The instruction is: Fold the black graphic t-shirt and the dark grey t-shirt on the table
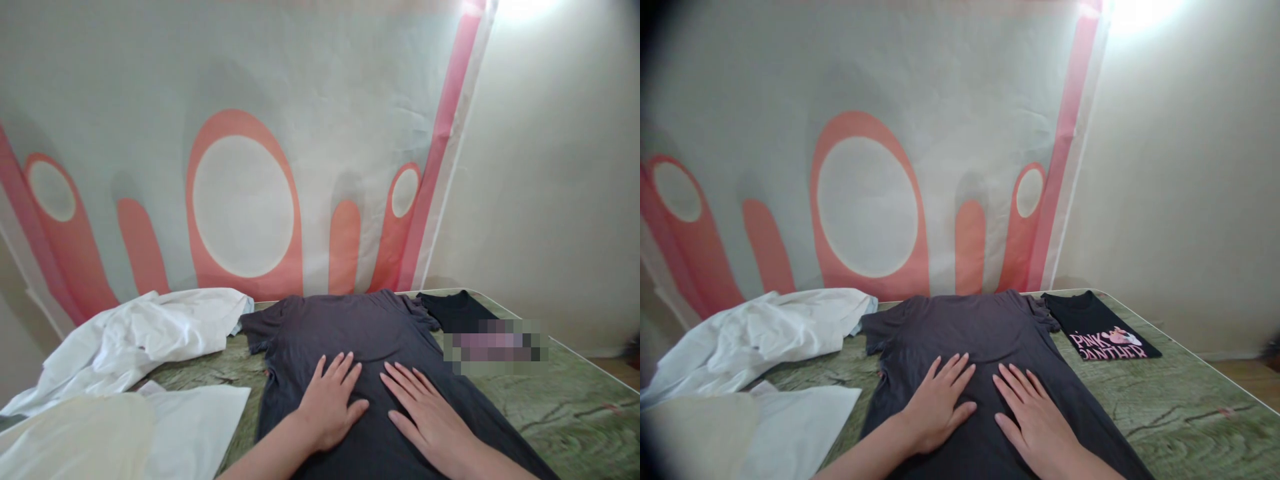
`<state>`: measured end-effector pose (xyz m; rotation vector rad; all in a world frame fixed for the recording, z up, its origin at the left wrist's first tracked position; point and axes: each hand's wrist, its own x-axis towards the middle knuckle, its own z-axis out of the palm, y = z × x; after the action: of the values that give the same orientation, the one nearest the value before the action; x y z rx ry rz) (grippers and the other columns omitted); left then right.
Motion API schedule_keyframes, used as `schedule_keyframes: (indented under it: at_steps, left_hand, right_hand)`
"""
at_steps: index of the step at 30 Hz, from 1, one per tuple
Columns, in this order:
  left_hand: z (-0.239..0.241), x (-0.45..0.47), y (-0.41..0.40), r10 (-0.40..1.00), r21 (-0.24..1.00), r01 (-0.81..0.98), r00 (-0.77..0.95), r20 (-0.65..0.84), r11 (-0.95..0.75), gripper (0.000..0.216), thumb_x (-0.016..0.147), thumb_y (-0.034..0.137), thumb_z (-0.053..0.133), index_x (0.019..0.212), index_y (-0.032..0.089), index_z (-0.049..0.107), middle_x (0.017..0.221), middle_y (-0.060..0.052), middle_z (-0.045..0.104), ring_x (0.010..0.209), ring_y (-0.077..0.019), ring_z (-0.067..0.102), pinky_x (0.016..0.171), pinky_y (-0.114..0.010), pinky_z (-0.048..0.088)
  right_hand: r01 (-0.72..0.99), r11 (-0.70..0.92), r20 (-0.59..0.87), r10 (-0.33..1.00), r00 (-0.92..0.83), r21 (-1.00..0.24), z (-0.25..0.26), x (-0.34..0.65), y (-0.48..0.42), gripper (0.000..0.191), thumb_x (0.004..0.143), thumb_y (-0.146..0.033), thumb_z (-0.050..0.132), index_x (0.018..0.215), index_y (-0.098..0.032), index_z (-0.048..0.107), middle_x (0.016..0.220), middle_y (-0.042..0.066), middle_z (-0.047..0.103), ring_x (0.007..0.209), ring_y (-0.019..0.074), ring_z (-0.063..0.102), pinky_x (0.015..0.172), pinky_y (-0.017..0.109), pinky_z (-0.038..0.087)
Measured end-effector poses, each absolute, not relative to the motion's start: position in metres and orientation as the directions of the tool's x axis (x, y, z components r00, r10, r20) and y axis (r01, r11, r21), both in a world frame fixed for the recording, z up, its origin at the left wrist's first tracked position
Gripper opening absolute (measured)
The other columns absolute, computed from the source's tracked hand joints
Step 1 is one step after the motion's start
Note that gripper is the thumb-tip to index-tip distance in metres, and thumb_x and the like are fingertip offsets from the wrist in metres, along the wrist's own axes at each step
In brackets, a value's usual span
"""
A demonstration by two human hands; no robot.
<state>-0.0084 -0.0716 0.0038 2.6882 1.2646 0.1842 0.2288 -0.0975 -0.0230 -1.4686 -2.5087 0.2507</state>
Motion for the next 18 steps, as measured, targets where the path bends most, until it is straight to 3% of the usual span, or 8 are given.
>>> schedule_keyframes:
  at_steps: [18]
  left_hand:
    - [0.009,-0.01,-0.073,0.777,0.235,0.748,0.628,0.051,-0.62,0.057,0.089,0.055,0.022,0.139,0.028,0.024,0.146,-0.003,0.017,0.134,-0.023,0.013,0.108,-0.047,0.011]
  right_hand:
    - [0.826,0.48,0.126,0.877,-0.464,-0.295,-0.027,0.243,-0.101,0.051,0.089,-0.047,0.034,0.137,-0.03,0.028,0.144,0.0,0.024,0.131,0.0246,0.023,0.107,0.048,0.019]
